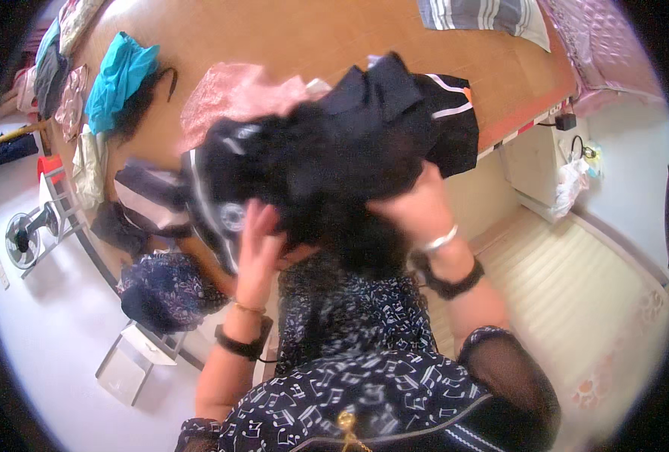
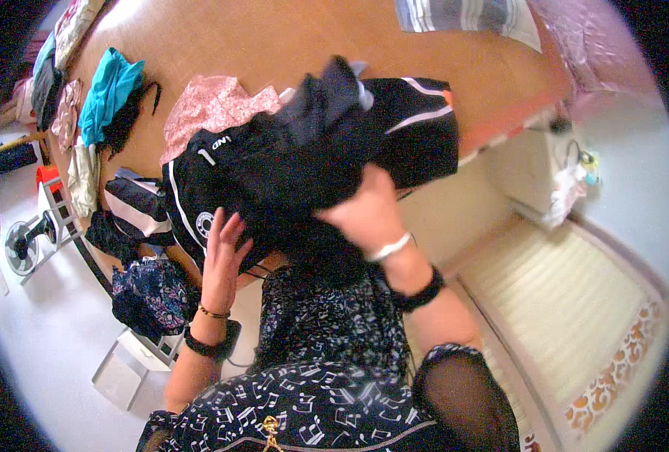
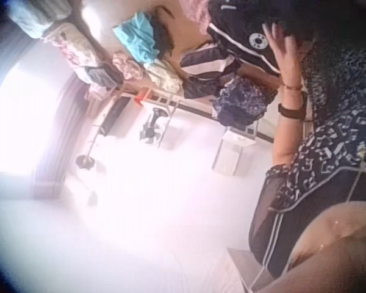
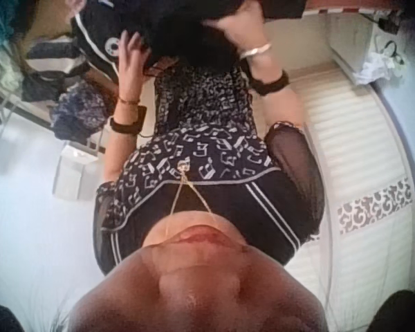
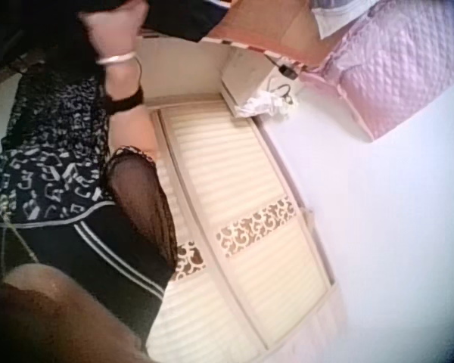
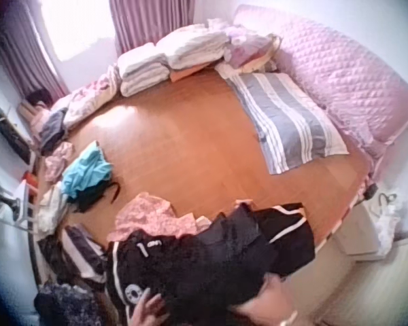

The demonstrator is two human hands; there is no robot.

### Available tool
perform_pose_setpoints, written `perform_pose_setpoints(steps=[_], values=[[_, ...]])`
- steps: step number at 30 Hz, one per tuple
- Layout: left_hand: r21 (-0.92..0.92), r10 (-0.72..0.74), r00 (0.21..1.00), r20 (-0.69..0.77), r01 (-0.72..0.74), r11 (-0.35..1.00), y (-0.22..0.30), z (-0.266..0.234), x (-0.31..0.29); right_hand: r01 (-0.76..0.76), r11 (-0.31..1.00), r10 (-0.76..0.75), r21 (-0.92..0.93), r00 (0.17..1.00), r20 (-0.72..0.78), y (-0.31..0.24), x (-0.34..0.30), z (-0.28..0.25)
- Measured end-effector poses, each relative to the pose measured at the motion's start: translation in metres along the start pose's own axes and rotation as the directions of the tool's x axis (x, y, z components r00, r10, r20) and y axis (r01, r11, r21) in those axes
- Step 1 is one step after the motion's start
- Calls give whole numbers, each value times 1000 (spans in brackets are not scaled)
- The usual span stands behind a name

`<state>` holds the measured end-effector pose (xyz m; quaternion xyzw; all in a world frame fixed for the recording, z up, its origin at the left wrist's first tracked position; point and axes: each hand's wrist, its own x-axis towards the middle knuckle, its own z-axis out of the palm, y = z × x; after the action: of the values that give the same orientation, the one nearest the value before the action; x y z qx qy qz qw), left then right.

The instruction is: Sorting and putting away laundry in a bedroom.

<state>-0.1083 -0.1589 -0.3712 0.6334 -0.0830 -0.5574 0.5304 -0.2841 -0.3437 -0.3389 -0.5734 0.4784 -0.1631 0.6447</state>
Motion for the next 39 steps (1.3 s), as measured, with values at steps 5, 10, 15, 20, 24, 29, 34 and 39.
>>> perform_pose_setpoints(steps=[5,10,15,20,24,29,34,39], values=[[-539,10,994,-112,-69,839,-3,-77,-48,94,851,-240,516,944,224,-69,-36,63],[739,409,830,-380,6,673,51,-124,-101,211,763,-447,611,854,265,-86,-32,119],[667,430,744,-511,29,744,44,-72,-33,118,890,-268,441,918,294,37,44,166],[992,334,939,-84,111,-61,-51,-43,53,-74,995,72,60,997,34,167,72,143],[983,376,913,-160,183,-27,-54,-11,64,-94,958,85,-272,995,-46,138,53,71],[989,349,937,21,-71,131,-45,-40,65,-404,906,394,123,913,103,173,41,66],[975,351,932,92,-156,159,-44,-60,63,-335,941,336,-48,941,30,99,38,104],[516,20,979,-202,89,852,-33,-126,37,-126,944,15,306,940,342,58,38,157]])
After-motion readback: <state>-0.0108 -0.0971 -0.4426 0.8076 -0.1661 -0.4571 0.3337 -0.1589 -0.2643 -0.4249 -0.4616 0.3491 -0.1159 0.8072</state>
